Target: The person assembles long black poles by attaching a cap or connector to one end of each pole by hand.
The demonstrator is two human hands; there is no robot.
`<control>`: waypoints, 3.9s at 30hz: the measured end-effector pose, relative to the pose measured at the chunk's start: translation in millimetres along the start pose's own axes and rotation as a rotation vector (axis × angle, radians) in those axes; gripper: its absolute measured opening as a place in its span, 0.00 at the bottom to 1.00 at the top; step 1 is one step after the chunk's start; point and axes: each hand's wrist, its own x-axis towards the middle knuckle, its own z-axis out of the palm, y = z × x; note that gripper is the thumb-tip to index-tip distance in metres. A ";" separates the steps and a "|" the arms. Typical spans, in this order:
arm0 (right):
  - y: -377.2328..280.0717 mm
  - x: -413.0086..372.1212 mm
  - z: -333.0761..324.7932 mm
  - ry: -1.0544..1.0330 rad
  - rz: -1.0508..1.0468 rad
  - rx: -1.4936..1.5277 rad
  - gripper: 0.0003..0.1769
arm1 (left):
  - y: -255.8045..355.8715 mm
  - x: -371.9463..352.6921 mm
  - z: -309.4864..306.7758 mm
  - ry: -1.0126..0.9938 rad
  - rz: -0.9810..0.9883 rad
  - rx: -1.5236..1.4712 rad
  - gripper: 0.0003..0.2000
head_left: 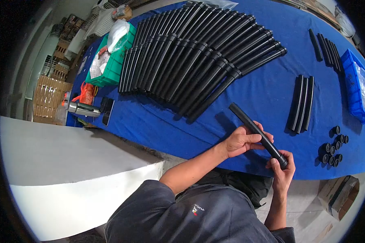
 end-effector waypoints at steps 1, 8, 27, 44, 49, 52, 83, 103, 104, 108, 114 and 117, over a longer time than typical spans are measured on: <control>1.6 0.1 -1.9 0.021 -0.100 -0.160 0.15 | 0.3 -0.4 0.7 0.000 0.003 0.000 0.12; 0.2 -0.9 -4.9 0.035 -0.188 -0.385 0.16 | 0.1 0.4 -1.5 -0.040 0.016 -0.012 0.13; -0.9 3.5 -14.9 -0.058 0.180 -0.010 0.18 | 0.0 0.2 1.5 -0.020 0.009 0.033 0.12; 0.4 3.4 -7.1 0.004 -0.003 -0.079 0.14 | -1.1 -1.6 2.7 0.001 0.027 0.007 0.12; 11.9 3.4 -10.3 0.046 -0.296 -0.462 0.15 | 0.0 0.6 2.6 -0.010 0.026 -0.001 0.12; 8.3 4.5 -11.0 0.009 -0.237 -0.399 0.16 | -0.1 0.1 2.0 -0.017 0.028 -0.023 0.11; 34.6 22.2 -31.8 -0.158 -0.183 0.004 0.18 | 40.8 -10.5 75.7 -0.309 0.523 2.396 0.15; 34.5 29.0 -22.8 -0.146 -0.147 0.245 0.21 | 304.0 -57.7 17.8 1.010 0.214 2.753 0.26; 35.9 29.1 -23.2 -0.148 -0.146 0.245 0.20 | 306.3 -55.5 13.0 1.014 0.209 2.759 0.25; 35.8 29.0 -23.6 -0.146 -0.137 0.239 0.19 | 310.9 -47.2 2.3 1.053 0.183 2.772 0.21; 34.4 27.5 -23.2 -0.132 -0.129 0.223 0.17 | 310.6 -41.2 2.8 1.077 0.139 2.772 0.18; 34.6 27.4 -22.8 -0.131 -0.130 0.231 0.16 | 308.4 -39.5 3.6 1.097 0.121 2.766 0.17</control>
